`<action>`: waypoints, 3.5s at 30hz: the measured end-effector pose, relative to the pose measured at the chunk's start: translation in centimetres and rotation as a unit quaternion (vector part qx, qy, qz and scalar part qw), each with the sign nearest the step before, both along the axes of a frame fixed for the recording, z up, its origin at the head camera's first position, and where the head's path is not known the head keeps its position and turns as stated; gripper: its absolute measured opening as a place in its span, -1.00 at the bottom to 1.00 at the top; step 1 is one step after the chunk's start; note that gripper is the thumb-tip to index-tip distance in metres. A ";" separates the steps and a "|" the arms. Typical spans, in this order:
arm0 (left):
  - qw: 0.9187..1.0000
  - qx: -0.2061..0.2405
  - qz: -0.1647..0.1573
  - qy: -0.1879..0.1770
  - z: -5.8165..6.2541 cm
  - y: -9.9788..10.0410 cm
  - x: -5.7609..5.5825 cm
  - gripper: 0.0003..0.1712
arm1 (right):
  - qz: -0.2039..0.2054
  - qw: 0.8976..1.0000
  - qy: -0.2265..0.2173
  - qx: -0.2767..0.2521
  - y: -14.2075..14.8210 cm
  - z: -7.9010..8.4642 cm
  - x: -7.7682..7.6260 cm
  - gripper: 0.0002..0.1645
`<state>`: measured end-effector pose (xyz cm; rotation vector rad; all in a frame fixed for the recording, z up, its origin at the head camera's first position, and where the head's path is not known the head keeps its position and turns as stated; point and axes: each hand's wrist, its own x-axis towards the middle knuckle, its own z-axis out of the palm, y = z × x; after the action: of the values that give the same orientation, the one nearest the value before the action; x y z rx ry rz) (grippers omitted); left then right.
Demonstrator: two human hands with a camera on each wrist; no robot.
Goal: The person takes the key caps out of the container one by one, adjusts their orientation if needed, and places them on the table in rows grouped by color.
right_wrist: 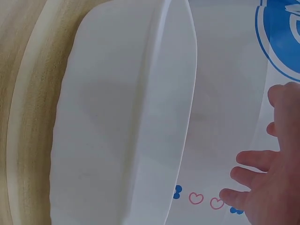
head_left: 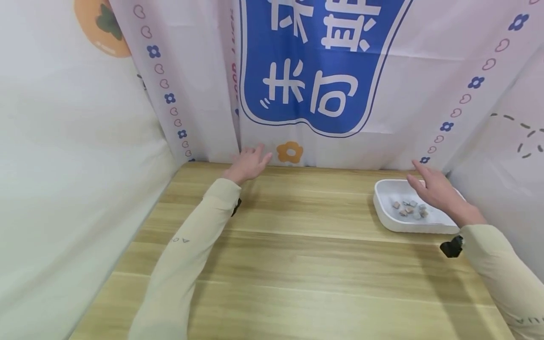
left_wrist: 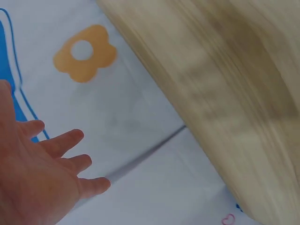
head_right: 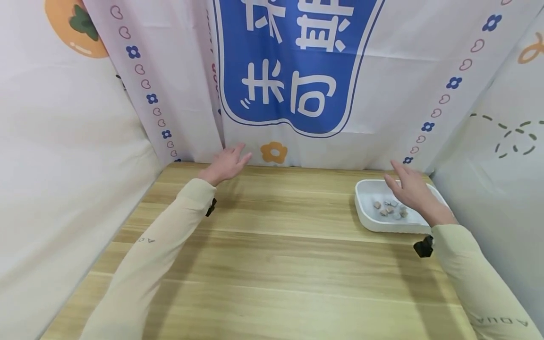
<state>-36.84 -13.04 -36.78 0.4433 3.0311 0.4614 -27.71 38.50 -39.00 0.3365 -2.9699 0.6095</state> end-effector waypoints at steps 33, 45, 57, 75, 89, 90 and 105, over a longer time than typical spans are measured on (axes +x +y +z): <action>0.980 0.122 -0.152 0.050 -2.2 11.0 3.1 -0.37 | -0.069 0.996 0.025 -0.042 5.1 -3.8 1.8 -0.26; 0.976 0.125 -0.175 0.024 -2.4 15.5 3.9 -0.43 | -0.103 0.994 0.012 -0.026 7.4 -5.4 2.2 -0.26; 0.972 0.110 -0.205 0.022 -3.1 19.3 4.9 -0.49 | -0.127 0.989 -0.063 0.030 9.4 -6.2 3.1 -0.09; 0.961 0.117 -0.248 0.046 -4.8 24.2 6.2 -0.57 | -0.129 0.988 -0.074 0.048 9.4 -6.8 2.5 0.03; 0.956 0.115 -0.268 0.022 -4.9 28.3 7.7 -0.59 | -0.138 0.986 -0.085 0.047 8.7 -6.4 2.8 0.08; 0.956 0.114 -0.268 0.020 -4.9 28.7 7.8 -0.59 | -0.137 0.986 -0.084 0.049 8.6 -6.5 2.8 0.08; 0.956 0.102 -0.276 0.024 -5.5 31.7 7.8 -0.61 | -0.145 0.984 -0.063 0.082 8.8 -7.2 2.5 0.00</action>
<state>-29.07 18.68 -42.26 1.2757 2.7250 0.7193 -25.26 47.34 -46.18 -0.1292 -3.1103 0.3663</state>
